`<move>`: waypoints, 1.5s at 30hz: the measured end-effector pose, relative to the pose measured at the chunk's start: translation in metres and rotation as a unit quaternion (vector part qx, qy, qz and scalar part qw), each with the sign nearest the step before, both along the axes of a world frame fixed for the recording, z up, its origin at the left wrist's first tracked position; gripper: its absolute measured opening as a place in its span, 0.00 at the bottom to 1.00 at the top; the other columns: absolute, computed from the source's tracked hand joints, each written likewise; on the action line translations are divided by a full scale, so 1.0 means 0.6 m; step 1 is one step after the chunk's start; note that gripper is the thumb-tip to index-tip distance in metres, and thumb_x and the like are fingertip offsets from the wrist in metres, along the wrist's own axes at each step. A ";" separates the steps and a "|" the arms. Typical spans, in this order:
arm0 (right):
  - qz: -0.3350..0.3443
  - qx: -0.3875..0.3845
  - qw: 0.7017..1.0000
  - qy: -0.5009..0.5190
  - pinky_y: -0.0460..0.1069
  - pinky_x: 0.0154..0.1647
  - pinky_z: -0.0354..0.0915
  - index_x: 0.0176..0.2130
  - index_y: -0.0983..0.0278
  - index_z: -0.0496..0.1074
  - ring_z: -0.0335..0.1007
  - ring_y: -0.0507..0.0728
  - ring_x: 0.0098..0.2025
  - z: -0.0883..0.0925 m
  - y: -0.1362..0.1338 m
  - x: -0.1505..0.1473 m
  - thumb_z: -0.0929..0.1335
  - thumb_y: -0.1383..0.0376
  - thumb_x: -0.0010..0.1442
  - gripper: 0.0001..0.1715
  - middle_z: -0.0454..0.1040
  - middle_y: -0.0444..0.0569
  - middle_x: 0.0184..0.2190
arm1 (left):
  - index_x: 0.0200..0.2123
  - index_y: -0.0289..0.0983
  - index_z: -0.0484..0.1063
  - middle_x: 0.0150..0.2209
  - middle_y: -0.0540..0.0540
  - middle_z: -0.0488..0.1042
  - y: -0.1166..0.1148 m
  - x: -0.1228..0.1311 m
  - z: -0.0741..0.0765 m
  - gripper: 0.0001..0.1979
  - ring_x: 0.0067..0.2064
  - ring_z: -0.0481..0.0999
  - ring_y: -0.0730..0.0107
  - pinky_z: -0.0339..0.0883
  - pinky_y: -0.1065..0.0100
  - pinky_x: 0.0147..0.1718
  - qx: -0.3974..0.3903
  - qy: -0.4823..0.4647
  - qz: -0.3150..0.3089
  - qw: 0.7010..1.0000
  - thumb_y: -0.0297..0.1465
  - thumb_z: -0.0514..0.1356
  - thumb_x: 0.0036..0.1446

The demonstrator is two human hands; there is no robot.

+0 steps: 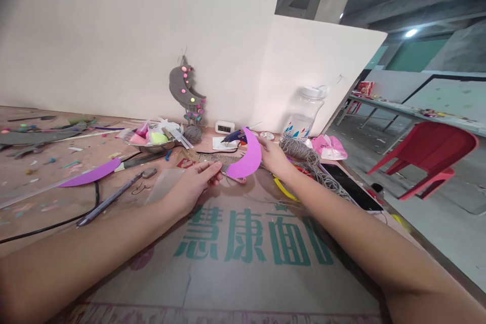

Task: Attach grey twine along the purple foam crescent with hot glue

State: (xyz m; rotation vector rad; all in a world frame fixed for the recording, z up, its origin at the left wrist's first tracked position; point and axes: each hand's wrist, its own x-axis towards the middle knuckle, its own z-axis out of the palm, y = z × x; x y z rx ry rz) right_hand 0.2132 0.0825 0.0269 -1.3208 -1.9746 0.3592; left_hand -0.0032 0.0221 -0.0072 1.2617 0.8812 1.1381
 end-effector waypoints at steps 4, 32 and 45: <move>0.066 -0.035 0.994 -0.084 0.56 0.53 0.63 0.47 0.63 0.73 0.70 0.61 0.49 -0.005 -0.088 -0.008 0.59 0.62 0.66 0.19 0.76 0.52 0.47 | 0.26 0.35 0.70 0.24 0.53 0.68 -0.004 -0.002 0.001 0.17 0.26 0.64 0.76 0.56 0.73 0.28 0.022 0.010 0.005 1.000 0.44 0.61 0.52; 0.028 0.065 0.977 -0.199 0.48 0.30 0.60 0.35 0.60 0.76 0.71 0.55 0.31 0.048 -0.163 0.007 0.65 0.59 0.62 0.11 0.78 0.46 0.30 | 0.25 0.37 0.68 0.27 0.47 0.78 -0.031 0.002 0.009 0.15 0.22 0.70 0.73 0.56 0.74 0.17 0.055 0.172 -0.049 0.982 0.43 0.58 0.55; -0.075 -0.025 0.989 -0.123 0.48 0.30 0.62 0.30 0.63 0.75 0.70 0.55 0.30 0.097 -0.118 0.070 0.68 0.60 0.57 0.10 0.77 0.48 0.28 | 0.26 0.37 0.68 0.20 0.51 0.68 -0.031 0.002 0.006 0.17 0.15 0.58 0.79 0.48 0.75 0.13 0.022 0.196 -0.107 0.975 0.46 0.57 0.55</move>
